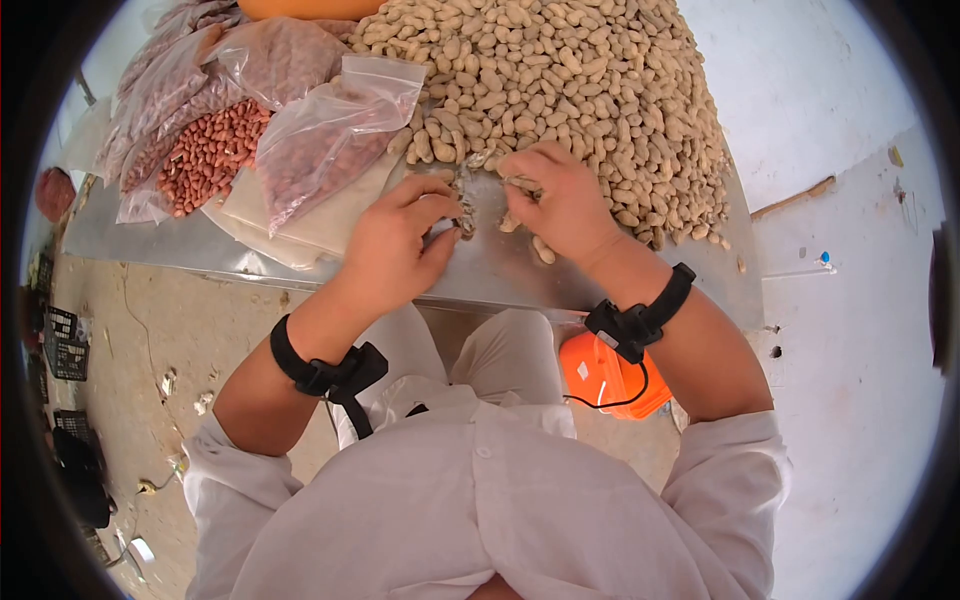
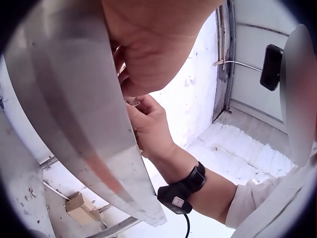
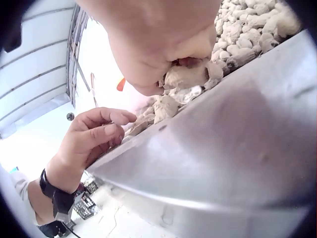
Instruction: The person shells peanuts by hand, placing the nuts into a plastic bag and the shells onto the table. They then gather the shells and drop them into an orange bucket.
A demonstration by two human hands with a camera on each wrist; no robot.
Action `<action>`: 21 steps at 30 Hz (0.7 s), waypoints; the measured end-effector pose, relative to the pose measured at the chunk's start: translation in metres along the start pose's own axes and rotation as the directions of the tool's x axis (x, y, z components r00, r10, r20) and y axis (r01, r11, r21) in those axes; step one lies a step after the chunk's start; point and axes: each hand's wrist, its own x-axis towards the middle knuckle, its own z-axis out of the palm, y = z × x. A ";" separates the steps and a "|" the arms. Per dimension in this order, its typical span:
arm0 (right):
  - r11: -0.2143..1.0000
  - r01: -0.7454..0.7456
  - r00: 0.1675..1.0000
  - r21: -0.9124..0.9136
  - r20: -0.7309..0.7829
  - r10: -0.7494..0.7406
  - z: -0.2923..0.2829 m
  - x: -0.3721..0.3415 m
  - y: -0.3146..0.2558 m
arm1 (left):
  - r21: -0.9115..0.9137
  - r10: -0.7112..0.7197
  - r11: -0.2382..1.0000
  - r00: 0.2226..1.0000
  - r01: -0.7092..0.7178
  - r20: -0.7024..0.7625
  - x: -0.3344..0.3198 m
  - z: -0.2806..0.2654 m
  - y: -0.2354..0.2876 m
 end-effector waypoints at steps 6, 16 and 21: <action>0.945 -0.142 0.975 0.294 -0.121 0.184 -0.020 0.009 0.027 | -0.004 0.001 1.000 1.000 -0.001 0.009 0.001 -0.001 0.003; 0.512 -0.305 0.721 0.803 -0.157 0.675 -0.137 -0.038 0.064 | 0.002 0.003 1.000 1.000 -0.003 -0.013 -0.001 -0.001 0.004; 0.367 -0.086 0.593 0.926 -0.248 0.766 -0.193 -0.112 0.108 | 0.061 -0.001 0.998 0.998 0.005 -0.055 0.000 0.002 0.008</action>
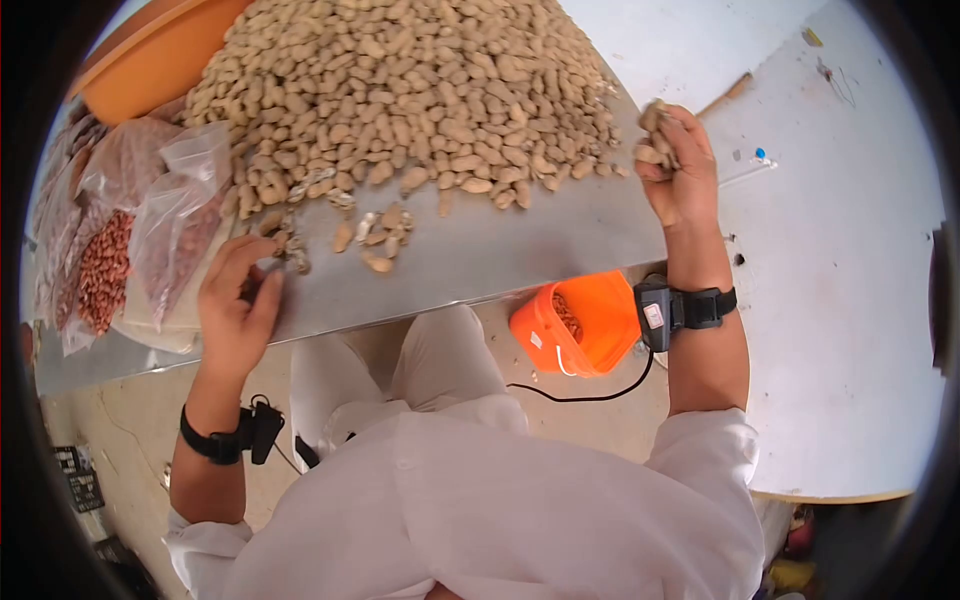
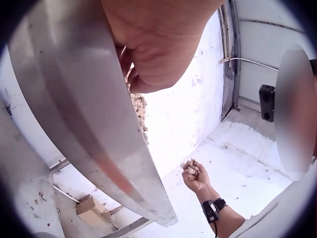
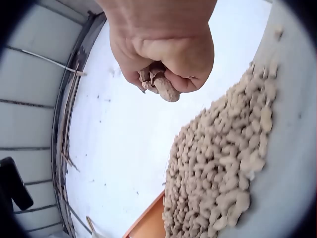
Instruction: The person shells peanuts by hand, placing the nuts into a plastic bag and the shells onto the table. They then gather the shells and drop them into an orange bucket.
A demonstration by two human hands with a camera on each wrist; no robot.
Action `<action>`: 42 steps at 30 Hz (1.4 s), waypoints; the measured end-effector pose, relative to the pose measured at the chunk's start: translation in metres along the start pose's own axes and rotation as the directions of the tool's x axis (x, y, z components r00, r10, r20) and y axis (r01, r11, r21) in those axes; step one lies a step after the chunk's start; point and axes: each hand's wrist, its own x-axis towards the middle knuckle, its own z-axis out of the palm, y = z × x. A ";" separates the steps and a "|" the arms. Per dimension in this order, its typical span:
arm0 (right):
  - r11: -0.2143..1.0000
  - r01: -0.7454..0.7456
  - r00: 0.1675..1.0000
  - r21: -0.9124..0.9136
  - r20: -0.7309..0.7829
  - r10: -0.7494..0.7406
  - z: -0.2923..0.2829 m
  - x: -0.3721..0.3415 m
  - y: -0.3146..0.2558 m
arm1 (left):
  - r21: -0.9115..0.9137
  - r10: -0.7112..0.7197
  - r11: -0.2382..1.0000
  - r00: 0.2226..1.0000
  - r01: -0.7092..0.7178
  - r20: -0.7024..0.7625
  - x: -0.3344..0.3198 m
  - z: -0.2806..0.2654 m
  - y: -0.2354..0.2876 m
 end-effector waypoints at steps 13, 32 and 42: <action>0.961 -0.022 0.662 -0.277 -0.724 -0.194 -0.324 -0.051 0.019 | 0.013 -0.040 0.999 0.999 0.040 0.008 0.000 0.004 -0.008; 0.841 0.107 0.647 -0.531 -0.605 -0.464 -0.253 -0.018 0.021 | 0.013 -0.164 0.986 0.984 0.164 0.075 0.012 -0.007 0.007; 0.508 0.500 0.604 -0.701 0.703 0.375 0.113 -0.064 0.020 | 0.192 -0.182 0.972 0.947 0.134 0.263 0.029 -0.017 -0.003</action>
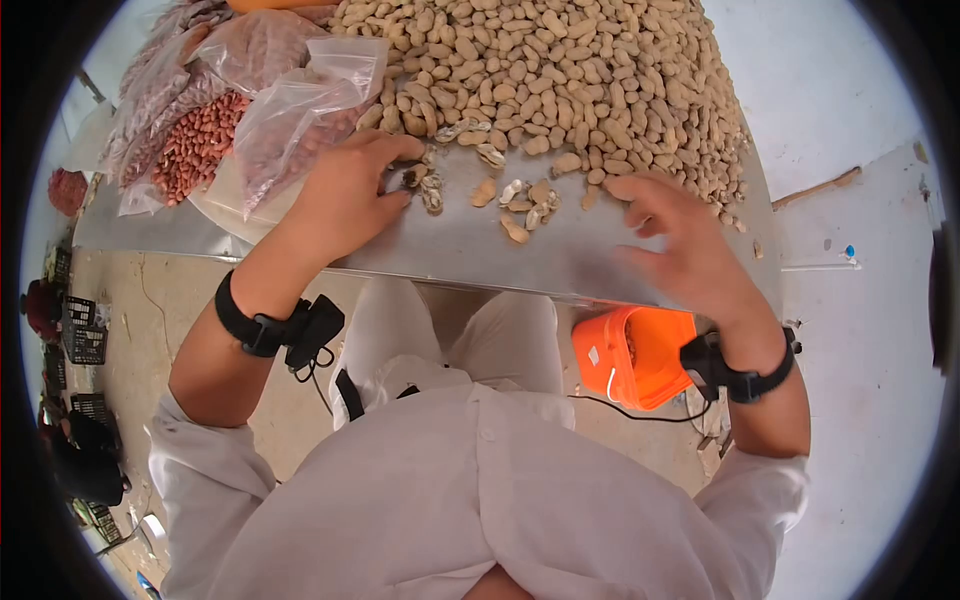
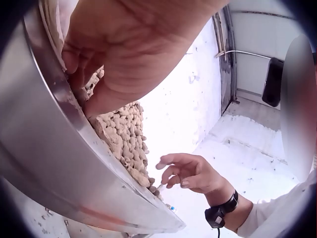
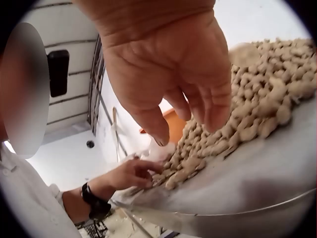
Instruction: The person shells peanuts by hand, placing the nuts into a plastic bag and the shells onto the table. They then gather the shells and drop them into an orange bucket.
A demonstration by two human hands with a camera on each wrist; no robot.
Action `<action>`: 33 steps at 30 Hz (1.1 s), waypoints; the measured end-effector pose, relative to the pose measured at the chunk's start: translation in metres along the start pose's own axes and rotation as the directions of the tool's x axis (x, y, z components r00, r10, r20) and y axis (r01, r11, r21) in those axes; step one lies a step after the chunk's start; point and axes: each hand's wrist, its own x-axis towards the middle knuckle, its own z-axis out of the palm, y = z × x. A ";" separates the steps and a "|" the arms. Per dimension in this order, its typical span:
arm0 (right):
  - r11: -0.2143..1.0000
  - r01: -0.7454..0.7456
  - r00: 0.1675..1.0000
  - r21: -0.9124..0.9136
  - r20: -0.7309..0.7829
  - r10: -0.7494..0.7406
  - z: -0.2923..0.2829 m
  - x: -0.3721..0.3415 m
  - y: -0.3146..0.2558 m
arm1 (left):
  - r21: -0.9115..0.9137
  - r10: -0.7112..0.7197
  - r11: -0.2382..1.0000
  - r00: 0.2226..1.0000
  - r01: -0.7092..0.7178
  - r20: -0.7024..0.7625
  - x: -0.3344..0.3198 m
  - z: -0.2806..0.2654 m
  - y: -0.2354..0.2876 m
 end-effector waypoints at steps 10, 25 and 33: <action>0.986 0.087 0.988 -0.145 0.139 -0.067 0.058 0.070 -0.008 | 0.063 0.087 0.994 0.996 -0.088 0.009 0.003 0.001 -0.008; 0.813 0.208 0.975 -0.544 0.049 -0.216 0.075 0.143 -0.012 | 0.109 0.056 0.992 0.996 -0.064 0.074 0.034 0.010 -0.010; 0.822 0.233 0.968 -0.520 0.043 -0.248 0.078 0.144 -0.005 | 0.222 0.032 0.972 0.979 -0.077 0.203 0.036 0.007 -0.003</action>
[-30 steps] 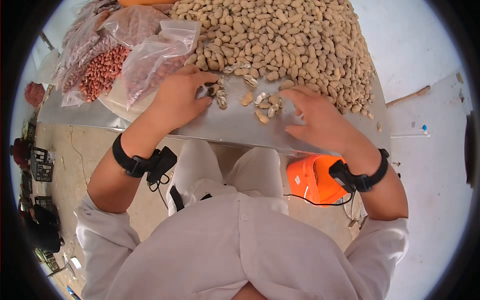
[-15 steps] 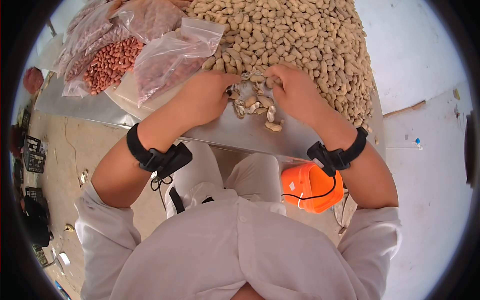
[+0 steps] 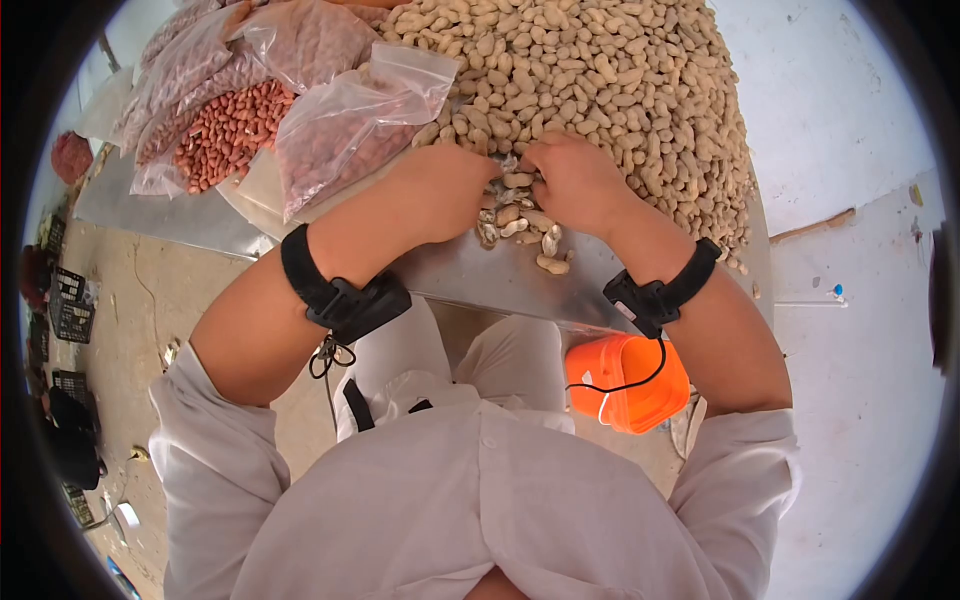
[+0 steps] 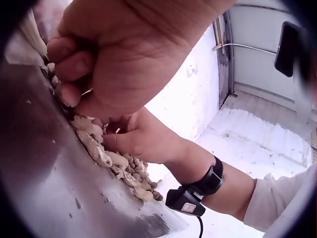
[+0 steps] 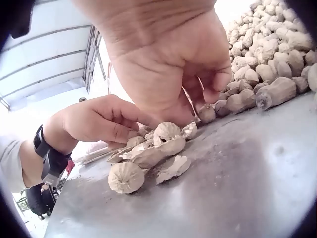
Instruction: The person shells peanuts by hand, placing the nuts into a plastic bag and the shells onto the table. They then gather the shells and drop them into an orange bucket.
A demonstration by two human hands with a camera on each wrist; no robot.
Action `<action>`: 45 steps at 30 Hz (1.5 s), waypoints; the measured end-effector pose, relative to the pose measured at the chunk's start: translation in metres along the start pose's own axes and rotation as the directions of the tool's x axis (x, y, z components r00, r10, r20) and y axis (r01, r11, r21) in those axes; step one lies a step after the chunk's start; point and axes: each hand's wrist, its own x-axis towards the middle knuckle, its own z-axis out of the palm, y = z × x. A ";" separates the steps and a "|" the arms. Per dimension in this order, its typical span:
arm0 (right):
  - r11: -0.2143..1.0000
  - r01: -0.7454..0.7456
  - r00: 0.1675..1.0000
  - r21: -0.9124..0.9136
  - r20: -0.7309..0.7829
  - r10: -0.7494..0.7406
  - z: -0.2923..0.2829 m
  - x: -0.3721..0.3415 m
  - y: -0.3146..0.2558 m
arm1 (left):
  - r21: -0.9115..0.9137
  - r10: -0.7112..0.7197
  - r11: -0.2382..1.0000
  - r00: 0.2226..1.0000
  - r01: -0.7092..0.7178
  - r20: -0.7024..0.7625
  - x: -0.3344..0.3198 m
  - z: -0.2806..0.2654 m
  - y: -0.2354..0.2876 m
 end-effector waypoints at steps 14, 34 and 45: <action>0.953 -0.041 0.997 0.299 -0.051 0.058 -0.024 0.003 0.003 | -0.089 0.042 0.995 0.997 -0.047 -0.060 -0.027 -0.009 0.006; 0.960 0.163 0.980 0.228 -0.147 -0.132 0.001 0.035 -0.012 | 0.137 -0.095 0.984 0.989 0.111 -0.113 -0.021 -0.022 -0.024; 0.919 -0.115 0.984 0.378 0.171 0.053 -0.044 -0.025 -0.003 | -0.232 0.140 0.962 0.990 -0.144 -0.032 -0.028 -0.011 -0.001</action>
